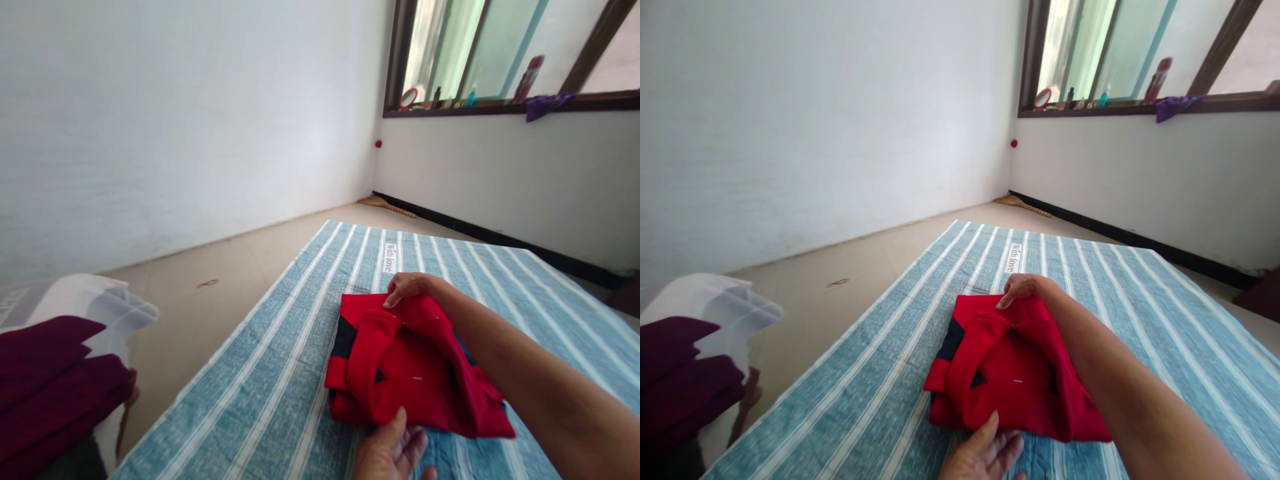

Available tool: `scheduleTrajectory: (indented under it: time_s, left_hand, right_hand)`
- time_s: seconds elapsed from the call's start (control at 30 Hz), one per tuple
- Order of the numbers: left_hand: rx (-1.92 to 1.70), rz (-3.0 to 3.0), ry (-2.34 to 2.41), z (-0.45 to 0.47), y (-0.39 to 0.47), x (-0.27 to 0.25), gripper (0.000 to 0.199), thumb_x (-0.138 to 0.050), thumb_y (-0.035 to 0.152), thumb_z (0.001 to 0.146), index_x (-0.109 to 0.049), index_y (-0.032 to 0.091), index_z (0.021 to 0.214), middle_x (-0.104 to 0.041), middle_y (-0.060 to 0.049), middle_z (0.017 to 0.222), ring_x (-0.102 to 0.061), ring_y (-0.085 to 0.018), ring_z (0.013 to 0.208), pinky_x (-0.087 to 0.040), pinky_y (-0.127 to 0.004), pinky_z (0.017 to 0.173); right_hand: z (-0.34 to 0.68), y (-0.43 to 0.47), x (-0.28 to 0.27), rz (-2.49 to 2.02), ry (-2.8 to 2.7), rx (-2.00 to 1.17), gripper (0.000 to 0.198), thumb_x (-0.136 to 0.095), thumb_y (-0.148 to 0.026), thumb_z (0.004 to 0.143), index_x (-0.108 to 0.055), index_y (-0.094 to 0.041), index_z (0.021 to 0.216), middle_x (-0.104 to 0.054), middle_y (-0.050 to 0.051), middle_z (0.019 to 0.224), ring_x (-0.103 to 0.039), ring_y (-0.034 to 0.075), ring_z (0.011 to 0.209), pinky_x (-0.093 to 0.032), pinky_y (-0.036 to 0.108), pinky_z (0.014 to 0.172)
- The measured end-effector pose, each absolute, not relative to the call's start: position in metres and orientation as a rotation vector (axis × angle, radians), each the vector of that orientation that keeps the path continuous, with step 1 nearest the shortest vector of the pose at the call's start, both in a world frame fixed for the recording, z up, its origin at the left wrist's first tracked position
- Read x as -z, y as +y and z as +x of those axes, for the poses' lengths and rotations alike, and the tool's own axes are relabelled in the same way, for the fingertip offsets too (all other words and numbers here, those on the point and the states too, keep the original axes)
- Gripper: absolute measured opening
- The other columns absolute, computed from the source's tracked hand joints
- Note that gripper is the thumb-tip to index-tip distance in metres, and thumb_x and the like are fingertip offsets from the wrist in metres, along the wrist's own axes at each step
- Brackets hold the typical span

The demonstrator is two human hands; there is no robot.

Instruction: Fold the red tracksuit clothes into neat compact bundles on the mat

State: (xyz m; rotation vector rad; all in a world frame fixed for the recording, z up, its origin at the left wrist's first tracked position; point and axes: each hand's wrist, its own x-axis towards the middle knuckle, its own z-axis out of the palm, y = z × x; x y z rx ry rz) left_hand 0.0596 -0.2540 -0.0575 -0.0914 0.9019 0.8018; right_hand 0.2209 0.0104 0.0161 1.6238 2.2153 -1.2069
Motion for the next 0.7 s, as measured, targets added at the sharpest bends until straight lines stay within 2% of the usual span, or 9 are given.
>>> scheduleTrajectory:
  time_s: [0.13, 0.27, 0.33, 0.47, 0.57, 0.7]
  left_hand:
    - [-0.824, -0.070, 0.962, 0.066, -0.252, 0.054, 0.031, -0.069, 0.041, 0.077, -0.062, 0.014, 0.090, -0.063, -0.014, 0.108, -0.056, -0.028, 0.112, -0.050, -0.034, 0.073]
    - [-0.888, -0.047, 0.999, 0.065, -0.250, 0.043, 0.033, -0.069, 0.038, 0.076, -0.060, 0.017, 0.100, -0.063, -0.013, 0.115, -0.056, -0.028, 0.113, -0.048, -0.035, 0.074]
    - [-0.939, -0.032, 1.000, 0.061, -0.249, 0.034, 0.033, -0.065, 0.037, 0.079, -0.058, 0.018, 0.104, -0.063, -0.013, 0.114, -0.059, -0.027, 0.108, -0.048, -0.036, 0.074]
    - [-1.129, 0.040, 0.987, 0.047, -0.241, 0.008, 0.033, -0.063, 0.033, 0.078, -0.058, 0.017, 0.106, -0.069, -0.011, 0.101, -0.065, -0.025, 0.091, -0.049, -0.036, 0.072]
    - [-1.257, 0.247, 1.061, 0.028, -0.224, -0.014, 0.030, -0.066, 0.031, 0.075, -0.062, 0.017, 0.100, -0.071, -0.007, 0.086, -0.066, -0.021, 0.074, -0.050, -0.031, 0.064]
    - [-1.190, 0.602, 1.261, -0.007, -0.181, -0.045, 0.021, -0.068, 0.031, 0.071, -0.064, 0.015, 0.084, -0.069, -0.003, 0.067, -0.062, -0.017, 0.056, -0.046, -0.025, 0.052]
  right_hand:
    - [0.218, 0.003, -0.027, 1.648, 2.288, 1.157, 0.040, -0.079, -0.051, 0.049, -0.067, -0.017, 0.067, -0.063, 0.000, 0.065, -0.054, 0.015, 0.062, -0.036, 0.024, 0.052]
    - [0.221, -0.008, -0.040, 1.726, 2.344, 1.128, 0.037, -0.078, -0.050, 0.051, -0.063, -0.017, 0.060, -0.057, -0.002, 0.057, -0.048, 0.012, 0.056, -0.032, 0.024, 0.050]
    - [0.226, -0.015, -0.047, 1.785, 2.357, 1.133, 0.038, -0.078, -0.051, 0.052, -0.062, -0.017, 0.059, -0.054, -0.003, 0.054, -0.045, 0.011, 0.053, -0.030, 0.024, 0.047]
    - [0.241, -0.037, -0.059, 1.968, 2.345, 1.172, 0.044, -0.074, -0.058, 0.059, -0.063, -0.016, 0.066, -0.058, -0.001, 0.057, -0.047, 0.010, 0.050, -0.031, 0.023, 0.044]
    - [0.247, -0.065, -0.061, 2.240, 2.203, 1.487, 0.046, -0.075, -0.058, 0.059, -0.064, -0.015, 0.071, -0.063, 0.003, 0.061, -0.053, 0.013, 0.052, -0.037, 0.023, 0.044]
    - [0.245, -0.114, -0.044, 2.483, 1.925, 2.191, 0.042, -0.076, -0.053, 0.063, -0.063, -0.015, 0.072, -0.068, 0.006, 0.067, -0.061, 0.016, 0.058, -0.044, 0.023, 0.047]
